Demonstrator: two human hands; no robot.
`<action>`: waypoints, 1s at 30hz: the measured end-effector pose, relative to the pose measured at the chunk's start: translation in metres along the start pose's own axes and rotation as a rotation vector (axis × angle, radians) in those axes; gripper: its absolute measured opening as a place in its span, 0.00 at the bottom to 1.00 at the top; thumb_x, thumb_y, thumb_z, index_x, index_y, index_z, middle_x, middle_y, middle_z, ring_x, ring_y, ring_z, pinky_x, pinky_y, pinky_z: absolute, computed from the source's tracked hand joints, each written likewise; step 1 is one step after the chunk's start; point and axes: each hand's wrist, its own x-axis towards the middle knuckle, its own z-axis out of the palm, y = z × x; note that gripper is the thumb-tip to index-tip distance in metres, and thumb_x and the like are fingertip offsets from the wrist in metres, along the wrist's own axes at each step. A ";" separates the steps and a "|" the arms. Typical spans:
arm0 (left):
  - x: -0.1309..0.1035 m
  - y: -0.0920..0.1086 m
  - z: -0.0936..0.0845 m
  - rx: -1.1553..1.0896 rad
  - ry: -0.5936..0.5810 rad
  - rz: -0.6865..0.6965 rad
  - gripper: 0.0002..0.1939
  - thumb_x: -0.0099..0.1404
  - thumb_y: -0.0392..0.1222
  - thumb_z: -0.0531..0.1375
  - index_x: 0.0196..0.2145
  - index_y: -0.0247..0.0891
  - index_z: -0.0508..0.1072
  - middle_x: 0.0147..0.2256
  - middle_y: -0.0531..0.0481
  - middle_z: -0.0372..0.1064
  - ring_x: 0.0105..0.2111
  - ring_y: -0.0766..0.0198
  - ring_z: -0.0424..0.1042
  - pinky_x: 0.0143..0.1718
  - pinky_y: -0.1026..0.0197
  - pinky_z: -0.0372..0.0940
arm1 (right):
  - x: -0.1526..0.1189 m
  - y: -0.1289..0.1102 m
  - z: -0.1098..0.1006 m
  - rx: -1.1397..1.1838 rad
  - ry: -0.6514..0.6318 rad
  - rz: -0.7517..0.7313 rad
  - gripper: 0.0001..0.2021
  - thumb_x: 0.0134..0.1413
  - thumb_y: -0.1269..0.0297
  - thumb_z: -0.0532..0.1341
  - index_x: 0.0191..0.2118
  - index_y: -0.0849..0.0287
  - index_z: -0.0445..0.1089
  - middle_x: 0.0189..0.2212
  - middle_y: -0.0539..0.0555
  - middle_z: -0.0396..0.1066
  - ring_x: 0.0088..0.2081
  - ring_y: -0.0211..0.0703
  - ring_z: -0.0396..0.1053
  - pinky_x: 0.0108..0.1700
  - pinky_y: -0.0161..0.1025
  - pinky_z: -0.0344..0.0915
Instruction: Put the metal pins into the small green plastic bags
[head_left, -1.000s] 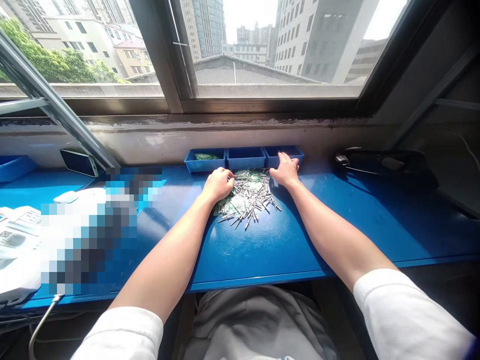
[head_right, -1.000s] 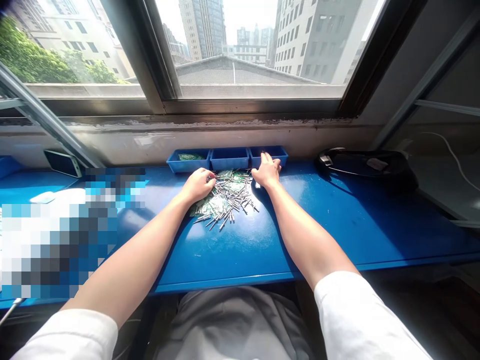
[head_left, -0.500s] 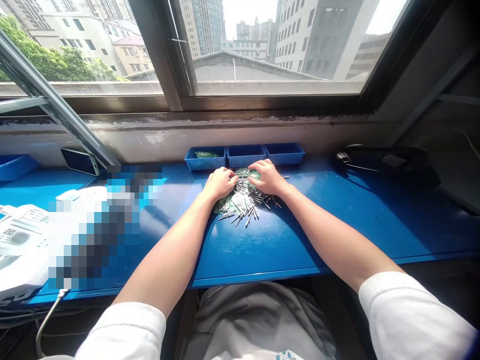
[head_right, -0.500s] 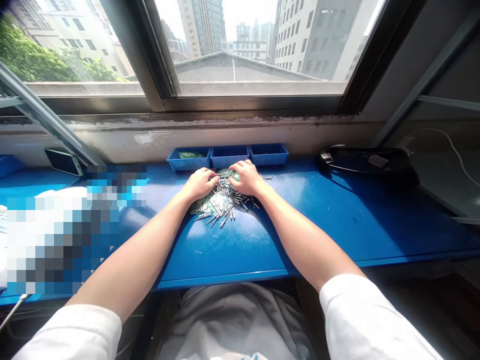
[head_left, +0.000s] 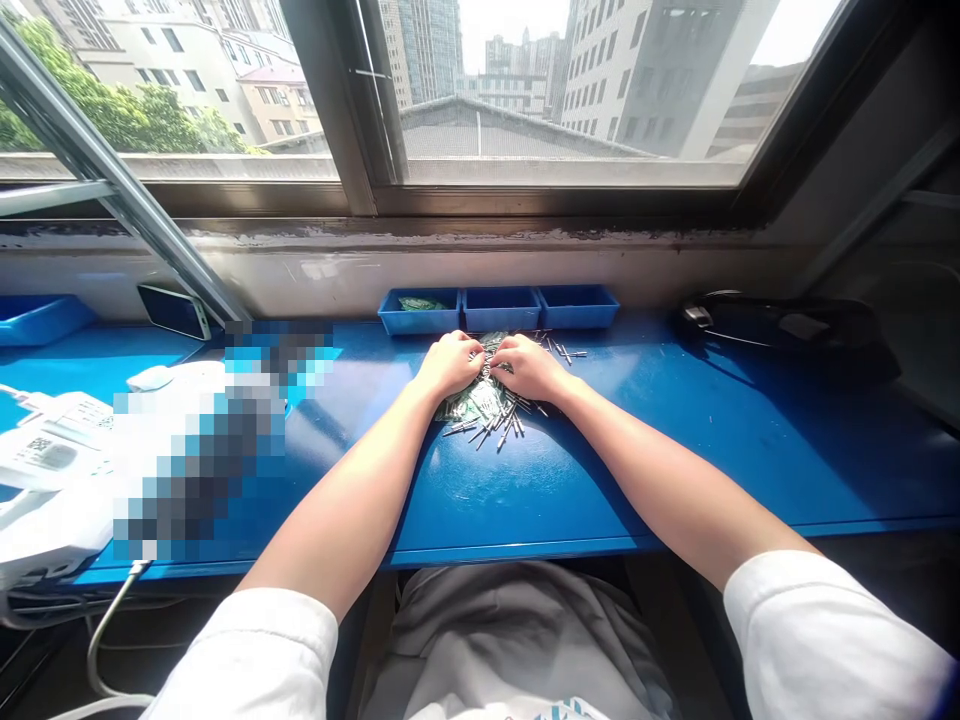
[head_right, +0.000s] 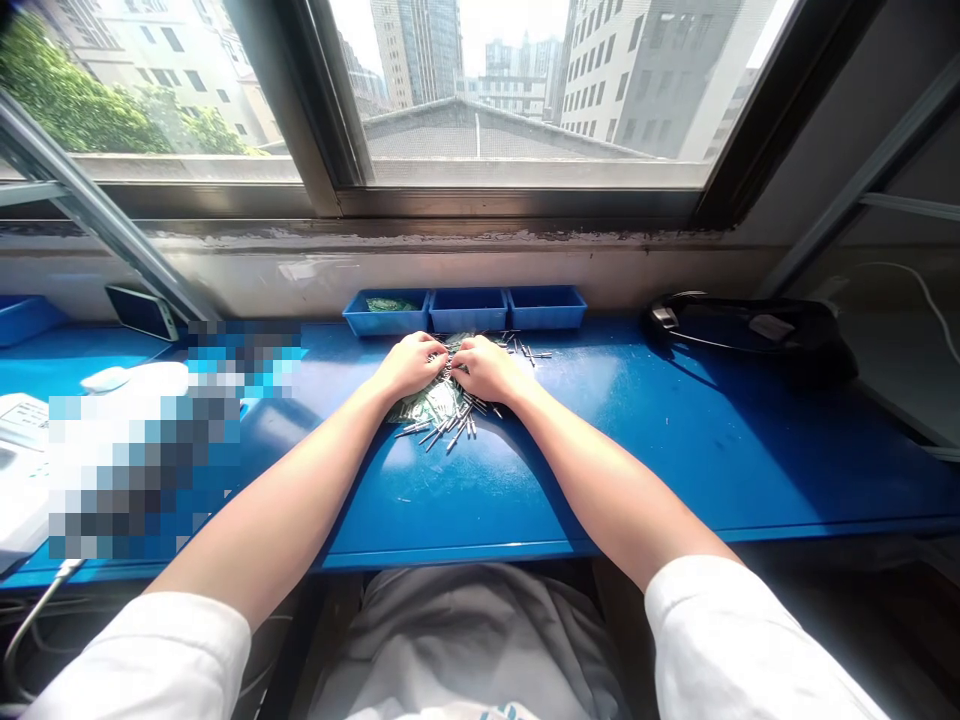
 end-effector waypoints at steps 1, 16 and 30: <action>0.000 0.000 0.000 0.000 -0.001 0.001 0.16 0.63 0.47 0.52 0.39 0.42 0.78 0.43 0.45 0.70 0.45 0.56 0.69 0.49 0.56 0.64 | 0.000 -0.001 0.000 -0.005 0.003 0.006 0.09 0.57 0.65 0.58 0.35 0.58 0.76 0.36 0.56 0.71 0.42 0.46 0.64 0.46 0.42 0.63; 0.000 0.009 -0.006 -0.221 0.163 0.227 0.12 0.65 0.43 0.54 0.40 0.39 0.75 0.39 0.48 0.73 0.41 0.61 0.71 0.46 0.60 0.65 | 0.006 0.016 -0.001 0.107 0.156 0.131 0.09 0.58 0.67 0.55 0.33 0.60 0.71 0.33 0.55 0.71 0.36 0.42 0.67 0.41 0.38 0.63; -0.001 0.015 -0.010 -0.171 0.226 0.235 0.15 0.68 0.43 0.51 0.42 0.37 0.76 0.39 0.45 0.75 0.38 0.61 0.72 0.43 0.60 0.66 | 0.005 0.014 -0.011 0.468 0.248 0.265 0.12 0.53 0.56 0.58 0.32 0.60 0.73 0.28 0.51 0.74 0.30 0.39 0.67 0.34 0.36 0.62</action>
